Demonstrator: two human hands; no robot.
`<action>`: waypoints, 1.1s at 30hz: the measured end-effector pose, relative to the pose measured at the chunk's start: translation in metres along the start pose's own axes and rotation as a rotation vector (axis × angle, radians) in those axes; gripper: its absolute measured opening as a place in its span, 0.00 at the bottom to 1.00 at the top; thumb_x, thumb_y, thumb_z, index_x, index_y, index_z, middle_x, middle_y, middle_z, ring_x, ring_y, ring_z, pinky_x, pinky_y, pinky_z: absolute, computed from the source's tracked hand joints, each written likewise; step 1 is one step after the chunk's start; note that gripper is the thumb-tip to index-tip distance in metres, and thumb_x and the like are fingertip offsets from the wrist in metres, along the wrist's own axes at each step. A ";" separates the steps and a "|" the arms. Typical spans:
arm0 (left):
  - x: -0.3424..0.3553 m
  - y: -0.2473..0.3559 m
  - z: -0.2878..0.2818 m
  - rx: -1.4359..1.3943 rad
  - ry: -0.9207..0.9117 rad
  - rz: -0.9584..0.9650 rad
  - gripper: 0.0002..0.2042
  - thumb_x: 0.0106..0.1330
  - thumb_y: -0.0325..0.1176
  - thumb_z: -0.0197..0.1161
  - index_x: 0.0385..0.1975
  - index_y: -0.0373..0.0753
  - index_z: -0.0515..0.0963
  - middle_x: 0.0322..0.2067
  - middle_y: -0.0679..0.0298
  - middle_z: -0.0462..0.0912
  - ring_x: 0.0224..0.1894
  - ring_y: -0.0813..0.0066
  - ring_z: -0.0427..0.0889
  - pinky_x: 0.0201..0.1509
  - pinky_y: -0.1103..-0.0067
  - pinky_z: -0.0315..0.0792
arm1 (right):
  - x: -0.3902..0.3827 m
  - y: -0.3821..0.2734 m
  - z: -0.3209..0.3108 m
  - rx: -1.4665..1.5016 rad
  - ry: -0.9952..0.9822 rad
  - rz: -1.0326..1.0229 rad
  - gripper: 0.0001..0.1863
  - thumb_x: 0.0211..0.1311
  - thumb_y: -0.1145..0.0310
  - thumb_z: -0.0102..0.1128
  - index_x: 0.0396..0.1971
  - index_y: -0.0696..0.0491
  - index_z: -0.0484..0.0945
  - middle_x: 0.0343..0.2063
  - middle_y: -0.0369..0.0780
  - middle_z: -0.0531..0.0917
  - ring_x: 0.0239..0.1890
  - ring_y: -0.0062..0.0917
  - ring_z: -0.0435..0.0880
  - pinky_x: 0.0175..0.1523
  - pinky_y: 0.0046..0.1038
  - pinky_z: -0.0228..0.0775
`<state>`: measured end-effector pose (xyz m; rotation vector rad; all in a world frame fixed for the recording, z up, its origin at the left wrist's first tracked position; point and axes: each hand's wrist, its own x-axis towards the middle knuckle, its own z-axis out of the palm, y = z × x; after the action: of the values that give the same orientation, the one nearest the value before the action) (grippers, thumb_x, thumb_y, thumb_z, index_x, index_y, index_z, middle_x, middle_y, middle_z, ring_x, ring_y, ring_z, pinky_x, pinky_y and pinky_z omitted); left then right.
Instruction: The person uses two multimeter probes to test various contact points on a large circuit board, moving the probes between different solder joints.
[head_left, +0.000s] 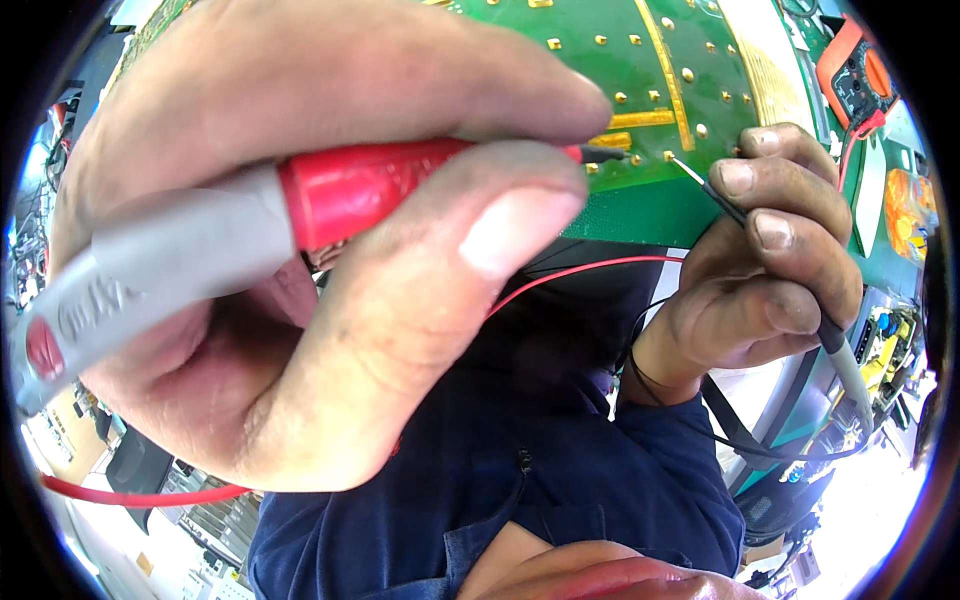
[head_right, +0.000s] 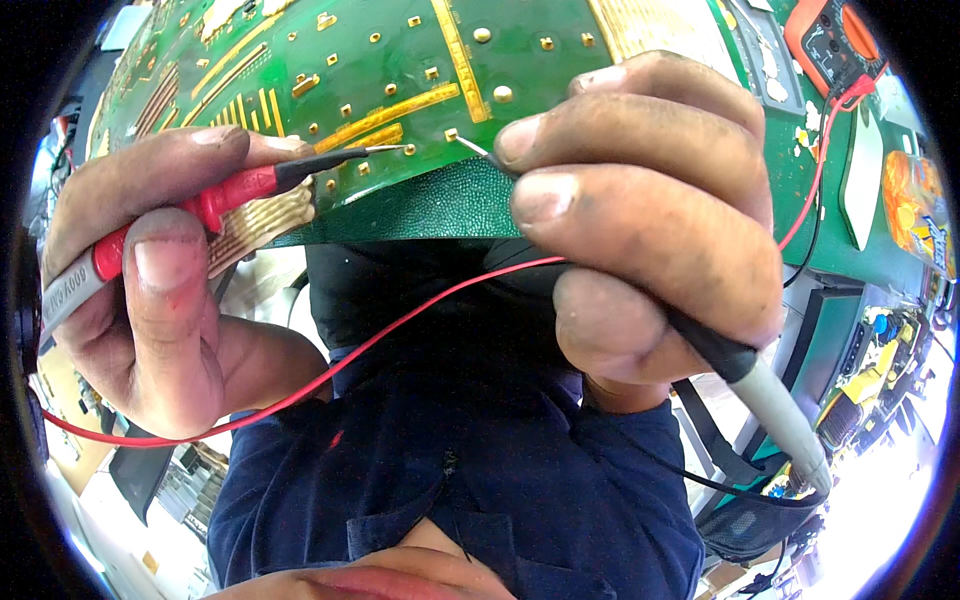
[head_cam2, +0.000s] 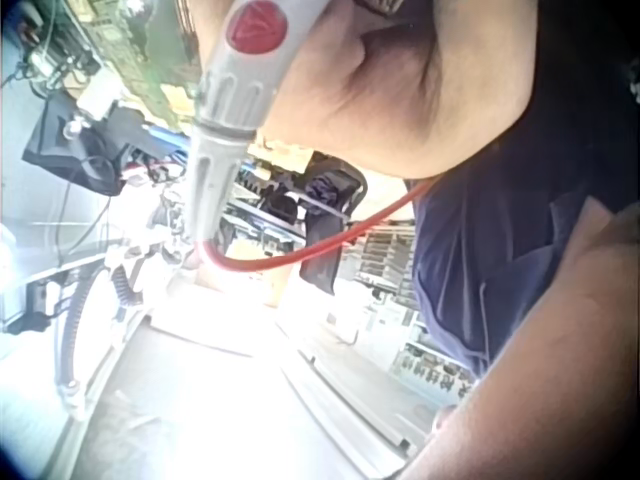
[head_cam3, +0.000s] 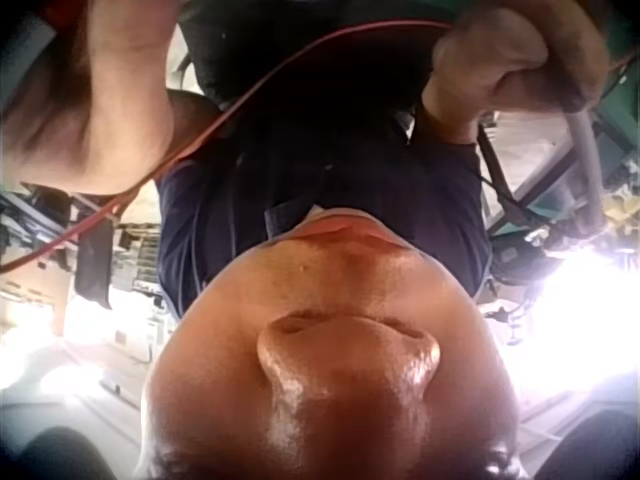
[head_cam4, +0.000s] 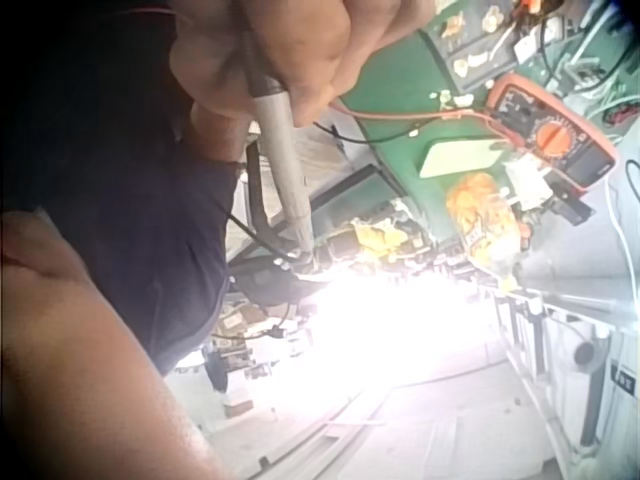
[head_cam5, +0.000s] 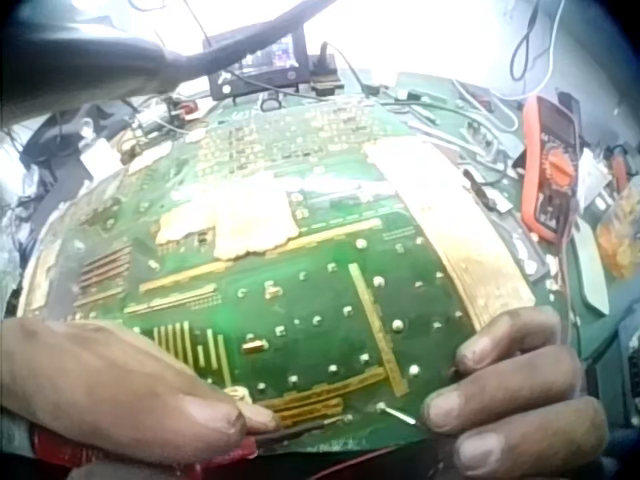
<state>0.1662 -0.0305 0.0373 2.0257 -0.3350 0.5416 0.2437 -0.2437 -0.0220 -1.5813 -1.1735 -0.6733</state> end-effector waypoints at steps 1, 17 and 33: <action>0.001 -0.002 0.001 -0.016 -0.006 0.002 0.14 0.63 0.32 0.54 0.37 0.24 0.75 0.29 0.44 0.82 0.30 0.61 0.84 0.39 0.75 0.78 | -0.002 0.001 -0.001 -0.001 0.008 0.001 0.21 0.71 0.52 0.37 0.37 0.55 0.71 0.28 0.46 0.80 0.33 0.30 0.79 0.48 0.38 0.71; 0.004 -0.003 -0.002 -0.059 0.025 0.018 0.10 0.60 0.27 0.53 0.33 0.25 0.77 0.30 0.48 0.80 0.30 0.63 0.82 0.38 0.76 0.77 | 0.004 0.004 0.001 0.040 -0.010 -0.027 0.22 0.71 0.53 0.39 0.36 0.57 0.72 0.27 0.47 0.80 0.31 0.31 0.80 0.46 0.40 0.71; 0.017 0.025 0.015 -0.194 0.086 -0.227 0.04 0.52 0.19 0.63 0.27 0.26 0.77 0.25 0.51 0.81 0.27 0.69 0.78 0.32 0.80 0.70 | 0.007 -0.012 -0.004 0.120 0.091 0.212 0.10 0.51 0.64 0.68 0.30 0.54 0.81 0.29 0.37 0.83 0.37 0.31 0.78 0.43 0.29 0.70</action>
<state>0.1735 -0.0558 0.0580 1.8177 -0.0990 0.4357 0.2360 -0.2448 -0.0100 -1.5310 -0.9461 -0.5209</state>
